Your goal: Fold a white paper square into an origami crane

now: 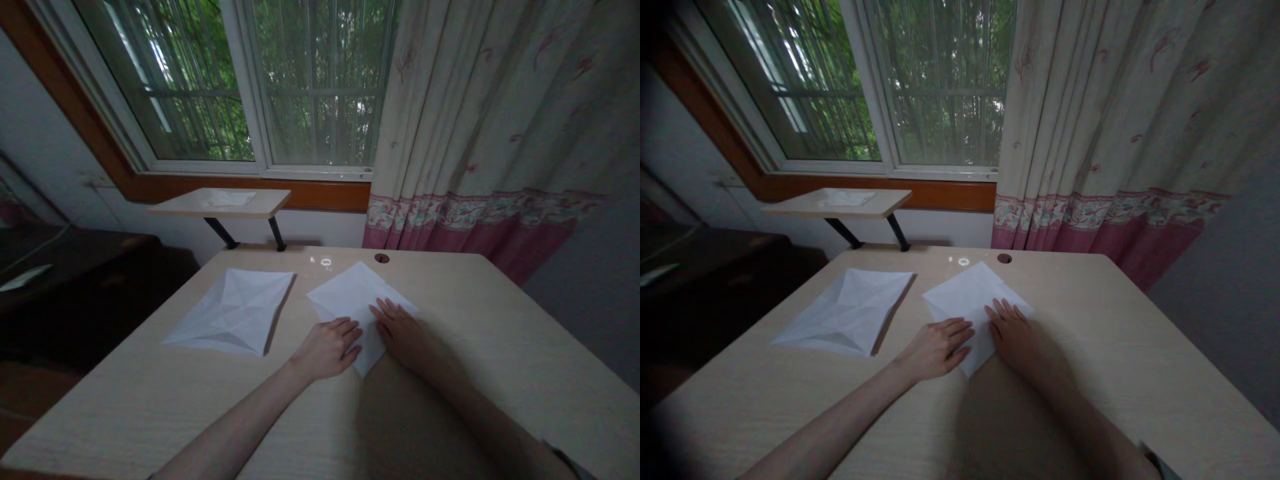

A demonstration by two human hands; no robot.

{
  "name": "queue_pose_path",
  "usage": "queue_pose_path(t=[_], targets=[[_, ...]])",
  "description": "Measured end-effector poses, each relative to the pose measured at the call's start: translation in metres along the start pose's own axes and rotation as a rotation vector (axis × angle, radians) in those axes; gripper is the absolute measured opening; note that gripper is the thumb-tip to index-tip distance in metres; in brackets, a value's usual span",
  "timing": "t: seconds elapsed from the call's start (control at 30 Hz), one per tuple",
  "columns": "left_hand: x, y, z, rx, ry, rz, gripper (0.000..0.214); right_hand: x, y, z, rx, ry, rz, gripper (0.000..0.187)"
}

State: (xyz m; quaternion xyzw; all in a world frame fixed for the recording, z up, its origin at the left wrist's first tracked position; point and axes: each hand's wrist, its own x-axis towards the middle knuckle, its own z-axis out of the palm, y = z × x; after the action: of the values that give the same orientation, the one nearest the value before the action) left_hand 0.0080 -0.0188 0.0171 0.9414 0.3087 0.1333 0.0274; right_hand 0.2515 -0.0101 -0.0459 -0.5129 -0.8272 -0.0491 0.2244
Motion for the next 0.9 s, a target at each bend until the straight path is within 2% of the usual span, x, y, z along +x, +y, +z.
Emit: queue_pose_path(t=[0.23,0.4,0.7,0.8,0.9], targets=[[-0.003,-0.001,0.004,-0.074,0.020,-0.105,0.046,0.002,-0.004,-0.011,-0.044,0.004,0.020,0.041],[-0.001,-0.001,0.003,-0.082,-0.025,-0.175,0.060,0.003,-0.005,-0.012,-0.082,0.008,0.062,0.039],[-0.002,0.002,0.008,-0.069,-0.065,-0.264,0.093,0.006,-0.003,-0.017,0.036,-0.004,0.075,0.036],[-0.003,0.001,0.009,-0.077,-0.077,-0.267,0.093,0.007,-0.004,-0.018,0.068,-0.002,0.082,0.036],[-0.002,0.000,0.008,-0.099,-0.074,-0.263,0.083,0.008,-0.005,-0.019,0.058,0.000,0.105,0.035]])
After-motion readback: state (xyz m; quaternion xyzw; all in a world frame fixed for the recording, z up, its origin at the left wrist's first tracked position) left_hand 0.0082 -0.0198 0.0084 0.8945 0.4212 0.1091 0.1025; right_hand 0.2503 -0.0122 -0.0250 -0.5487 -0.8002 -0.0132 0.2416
